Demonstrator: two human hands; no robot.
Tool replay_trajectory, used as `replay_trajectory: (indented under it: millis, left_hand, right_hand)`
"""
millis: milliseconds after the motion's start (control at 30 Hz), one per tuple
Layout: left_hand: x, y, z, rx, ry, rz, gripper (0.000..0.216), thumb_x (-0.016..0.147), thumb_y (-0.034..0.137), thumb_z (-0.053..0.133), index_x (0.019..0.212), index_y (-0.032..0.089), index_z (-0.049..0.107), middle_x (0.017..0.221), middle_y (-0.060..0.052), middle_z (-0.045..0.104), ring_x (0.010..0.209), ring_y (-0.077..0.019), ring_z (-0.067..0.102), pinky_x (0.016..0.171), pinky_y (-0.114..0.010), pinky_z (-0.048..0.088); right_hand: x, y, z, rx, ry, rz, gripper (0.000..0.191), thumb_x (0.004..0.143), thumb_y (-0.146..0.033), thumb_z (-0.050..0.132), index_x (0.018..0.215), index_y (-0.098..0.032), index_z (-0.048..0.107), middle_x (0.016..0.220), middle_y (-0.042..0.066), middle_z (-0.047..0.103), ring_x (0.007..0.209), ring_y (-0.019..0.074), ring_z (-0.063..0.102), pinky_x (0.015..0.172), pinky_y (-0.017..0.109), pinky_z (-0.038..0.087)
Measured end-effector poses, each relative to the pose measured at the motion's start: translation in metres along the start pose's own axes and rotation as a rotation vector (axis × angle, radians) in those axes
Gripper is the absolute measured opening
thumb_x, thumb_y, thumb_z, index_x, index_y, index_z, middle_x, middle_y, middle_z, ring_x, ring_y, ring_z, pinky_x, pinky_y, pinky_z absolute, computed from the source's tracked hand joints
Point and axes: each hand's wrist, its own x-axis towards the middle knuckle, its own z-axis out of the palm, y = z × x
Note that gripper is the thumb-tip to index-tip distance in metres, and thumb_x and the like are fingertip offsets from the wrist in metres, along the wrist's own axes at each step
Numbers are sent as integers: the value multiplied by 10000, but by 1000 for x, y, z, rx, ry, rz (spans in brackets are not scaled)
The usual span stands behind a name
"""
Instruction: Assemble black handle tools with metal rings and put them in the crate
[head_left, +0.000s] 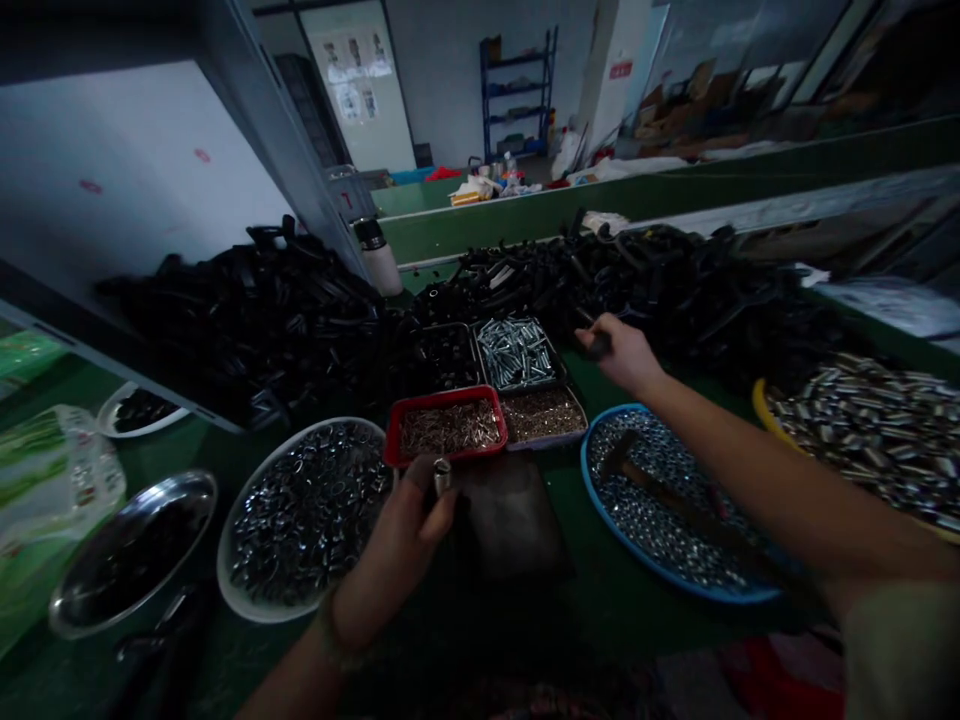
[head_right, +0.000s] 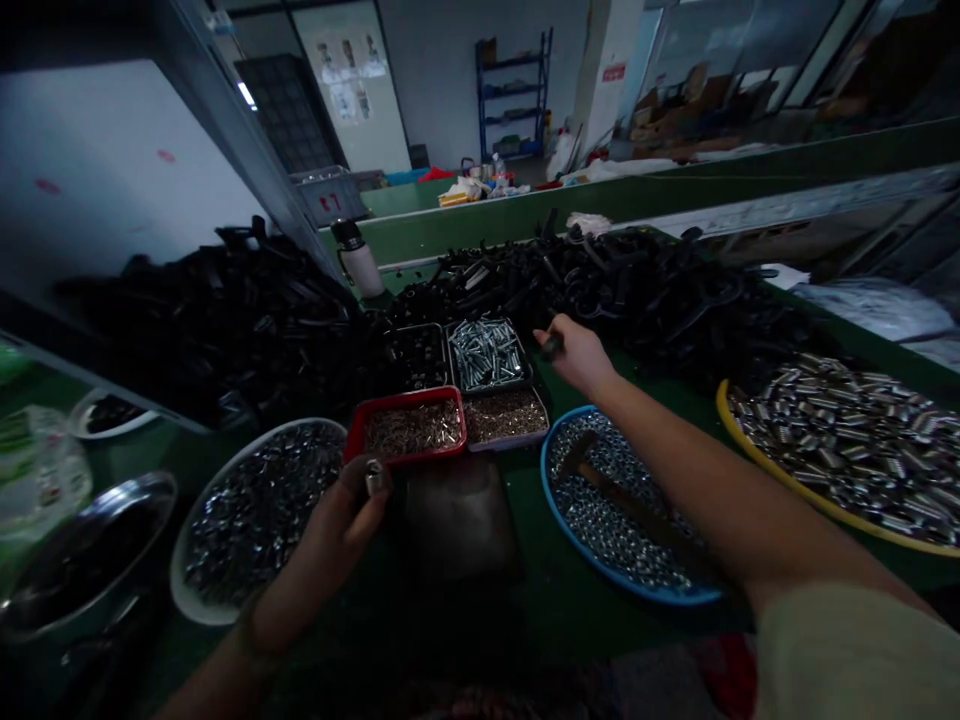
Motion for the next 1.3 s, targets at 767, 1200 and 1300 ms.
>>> replay_trajectory:
  millis: [767,1200,1300]
  left_hand:
    - [-37,4,3,156,-412,68,269,912,393,474,1000,193,629,916,-61,678,812,-203,628,746,-283,450]
    - [-40,12,31,17,-243,7,280,935,378,437,1026,174,606,928,-65,677,846,-197,634,799,-295,475]
    - [-35,10,15,28,-293,61,247,907,343,510,1096,196,572,1018,-58,663,906,-198,631,842,-320,483]
  right_hand:
    - [-178,-192,-18,1019,-494,296,461,860,-623,462,658,-210,426,588,-42,395,490,97,402,382,201,313]
    - [-183,-212,-7,1072,-253,311,437,908,-579,408,667,-214,407,633,-27,425,618,129,420,567,255,355]
    - [-177,-199,3,1143,-301,283,488,917,-635,324,723,-206,453,676,-15,481,652,141,460,603,264,383]
